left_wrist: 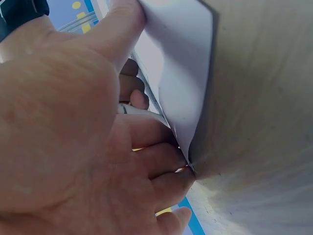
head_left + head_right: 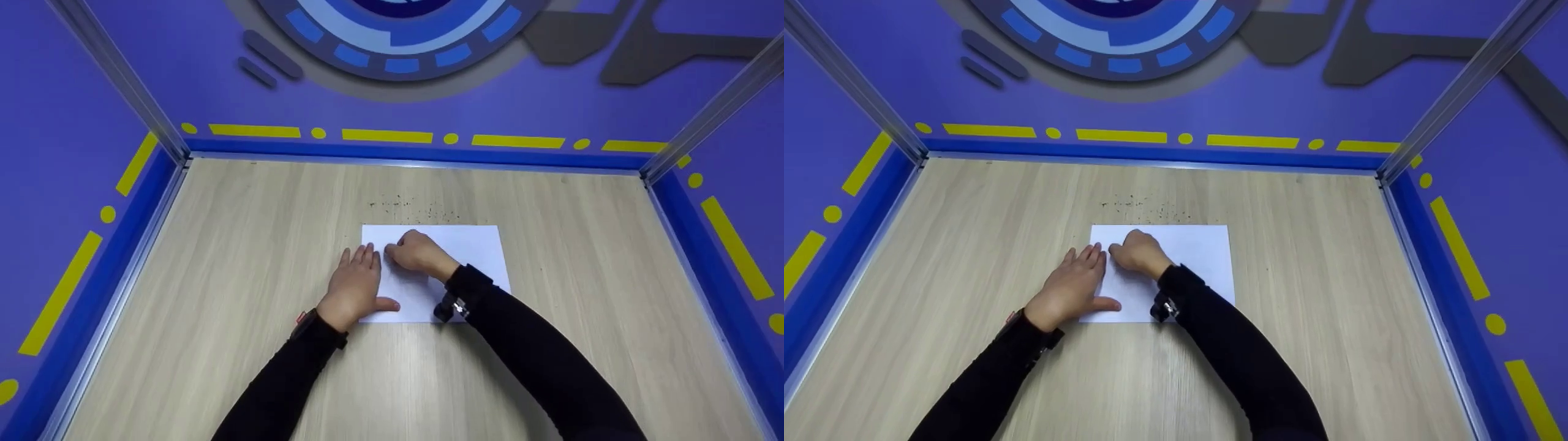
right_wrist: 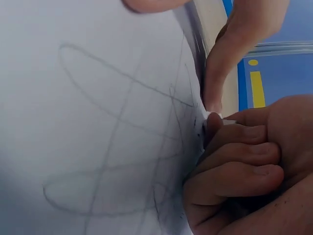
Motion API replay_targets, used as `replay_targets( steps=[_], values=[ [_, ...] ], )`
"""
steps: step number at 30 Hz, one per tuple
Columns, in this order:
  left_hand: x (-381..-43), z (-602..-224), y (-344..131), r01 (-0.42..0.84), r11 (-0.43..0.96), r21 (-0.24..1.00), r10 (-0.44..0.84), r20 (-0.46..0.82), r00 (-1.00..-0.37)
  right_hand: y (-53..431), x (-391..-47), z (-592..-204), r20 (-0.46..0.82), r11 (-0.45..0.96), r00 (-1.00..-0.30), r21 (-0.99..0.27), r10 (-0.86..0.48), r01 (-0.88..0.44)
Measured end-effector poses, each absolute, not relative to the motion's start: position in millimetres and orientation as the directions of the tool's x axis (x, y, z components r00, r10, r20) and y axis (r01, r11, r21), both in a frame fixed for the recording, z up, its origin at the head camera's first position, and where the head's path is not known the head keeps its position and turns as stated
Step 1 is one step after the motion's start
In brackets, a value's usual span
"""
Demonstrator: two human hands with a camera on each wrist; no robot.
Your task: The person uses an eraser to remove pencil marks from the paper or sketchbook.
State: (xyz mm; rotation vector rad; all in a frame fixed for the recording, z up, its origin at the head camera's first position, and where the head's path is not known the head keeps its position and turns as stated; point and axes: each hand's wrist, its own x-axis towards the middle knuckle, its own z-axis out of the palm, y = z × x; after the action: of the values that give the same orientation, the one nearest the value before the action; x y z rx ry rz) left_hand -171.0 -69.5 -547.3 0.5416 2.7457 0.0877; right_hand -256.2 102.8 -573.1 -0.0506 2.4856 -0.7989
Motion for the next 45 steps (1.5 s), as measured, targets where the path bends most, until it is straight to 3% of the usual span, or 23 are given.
replay_targets(
  steps=[6,18,39,45],
  values=[
    [-171.7,-546.1,-69.1,0.359,0.927,0.113,0.376,-0.317,-0.871,104.8,-243.1,-557.2,-0.481,0.846,-0.858,-0.521,-0.183,0.112],
    [-168.7,-549.0,-71.3,0.364,0.925,0.107,0.379,-0.293,-0.878,117.4,-233.5,-549.9,-0.592,0.856,-0.772,-0.5,-0.23,0.129],
    [-169.0,-547.8,-70.7,0.356,0.926,0.124,0.377,-0.326,-0.867,270.8,-203.8,-547.2,-0.557,0.847,-0.809,-0.51,-0.188,0.154],
    [-169.2,-546.3,-70.4,0.356,0.924,0.137,0.381,-0.317,-0.868,288.2,-195.7,-543.9,-0.551,0.869,-0.823,-0.466,-0.14,0.165]
  ],
)
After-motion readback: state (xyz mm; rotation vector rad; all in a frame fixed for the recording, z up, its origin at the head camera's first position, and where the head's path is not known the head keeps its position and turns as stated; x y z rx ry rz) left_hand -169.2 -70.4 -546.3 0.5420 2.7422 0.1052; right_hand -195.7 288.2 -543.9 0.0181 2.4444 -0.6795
